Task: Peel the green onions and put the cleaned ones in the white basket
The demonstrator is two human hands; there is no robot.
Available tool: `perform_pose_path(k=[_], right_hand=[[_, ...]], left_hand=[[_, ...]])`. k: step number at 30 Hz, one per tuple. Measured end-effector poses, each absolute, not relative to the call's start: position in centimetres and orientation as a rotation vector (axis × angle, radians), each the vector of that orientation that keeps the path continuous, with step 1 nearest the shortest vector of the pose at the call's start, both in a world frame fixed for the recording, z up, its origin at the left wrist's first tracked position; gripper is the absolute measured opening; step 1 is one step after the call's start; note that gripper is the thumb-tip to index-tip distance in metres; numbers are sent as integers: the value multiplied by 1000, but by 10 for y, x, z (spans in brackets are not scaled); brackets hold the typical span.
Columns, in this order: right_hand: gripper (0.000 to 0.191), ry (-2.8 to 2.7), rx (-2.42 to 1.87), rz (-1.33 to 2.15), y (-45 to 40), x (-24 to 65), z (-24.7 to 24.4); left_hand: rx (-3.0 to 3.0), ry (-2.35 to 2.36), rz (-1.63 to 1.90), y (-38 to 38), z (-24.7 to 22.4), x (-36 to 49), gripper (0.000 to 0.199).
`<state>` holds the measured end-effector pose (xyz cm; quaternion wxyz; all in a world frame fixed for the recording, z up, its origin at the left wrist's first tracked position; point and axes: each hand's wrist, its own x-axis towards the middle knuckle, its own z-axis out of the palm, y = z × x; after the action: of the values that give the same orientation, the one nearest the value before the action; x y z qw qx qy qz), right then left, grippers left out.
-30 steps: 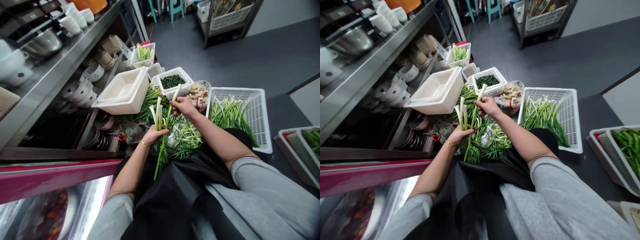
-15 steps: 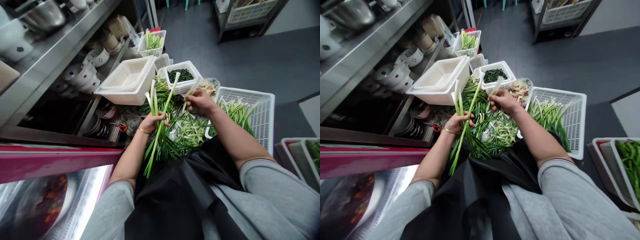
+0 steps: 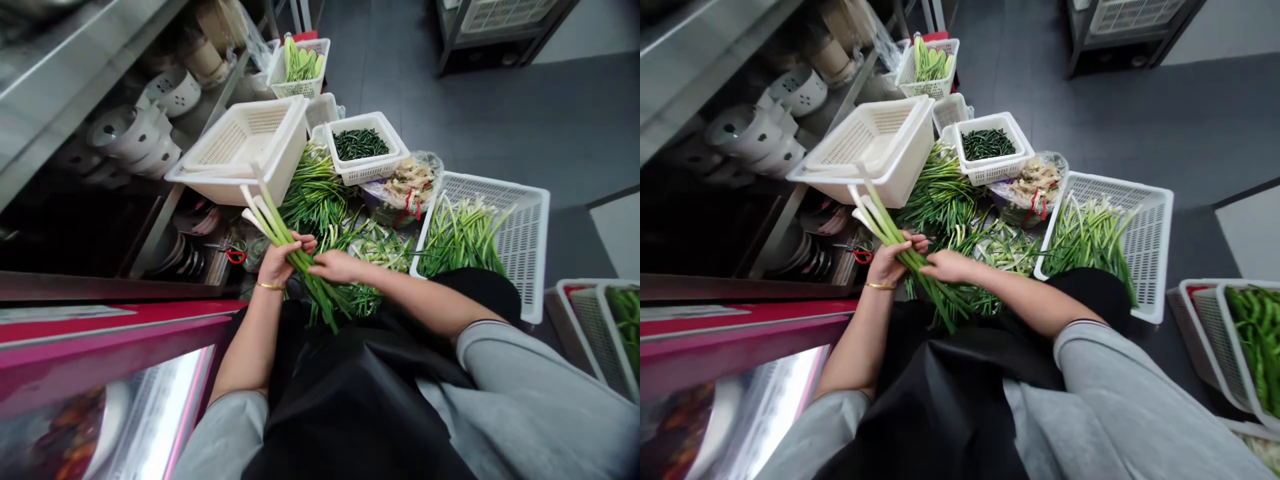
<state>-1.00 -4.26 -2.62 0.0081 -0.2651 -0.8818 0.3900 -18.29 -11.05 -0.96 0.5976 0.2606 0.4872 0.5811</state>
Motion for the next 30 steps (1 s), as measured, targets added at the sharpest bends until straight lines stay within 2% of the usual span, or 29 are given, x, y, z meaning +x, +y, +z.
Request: perform_pose_path(k=[2, 3, 6, 8, 11, 13, 17, 19, 22, 27, 30], right_hand=[[35, -2826, -710, 1172, -62, -34, -41], [34, -2839, -604, 1280, -62, -40, -50], [34, -2685, -380, 2022, -25, -45, -89], [35, -2436, -886, 2232, 22, -48, -123], [36, -2171, -1807, 1760, 85, -65, -183], [35, -2167, -1992, 1598, 105, -83, -220], [38, -2151, -2089, 1585, 102, -107, -262], [34, -2107, -2078, 1600, 97, -104, -261], [30, -2032, -1961, 1674, 96, -78, -234], [40, -1540, -1227, 1923, 88, 4, -140], [42, -1380, -982, 1940, 71, 49, -83]], left_hand=[[606, 1100, 1319, -114, -18, -194, 31], [621, 1074, 1280, -115, -22, -201, 32], [643, 968, 1160, -115, -35, -222, 35], [627, 929, 1108, -110, -41, -232, 40], [619, 960, 1034, -99, -46, -242, 42], [602, 1011, 993, -94, -47, -247, 37], [536, 1085, 978, -88, -46, -252, 33], [547, 1137, 1011, -86, -46, -254, 34], [597, 1232, 1020, -83, -49, -253, 33], [627, 1391, 985, -82, -68, -231, 30], [685, 1422, 1008, -82, -76, -205, 34]])
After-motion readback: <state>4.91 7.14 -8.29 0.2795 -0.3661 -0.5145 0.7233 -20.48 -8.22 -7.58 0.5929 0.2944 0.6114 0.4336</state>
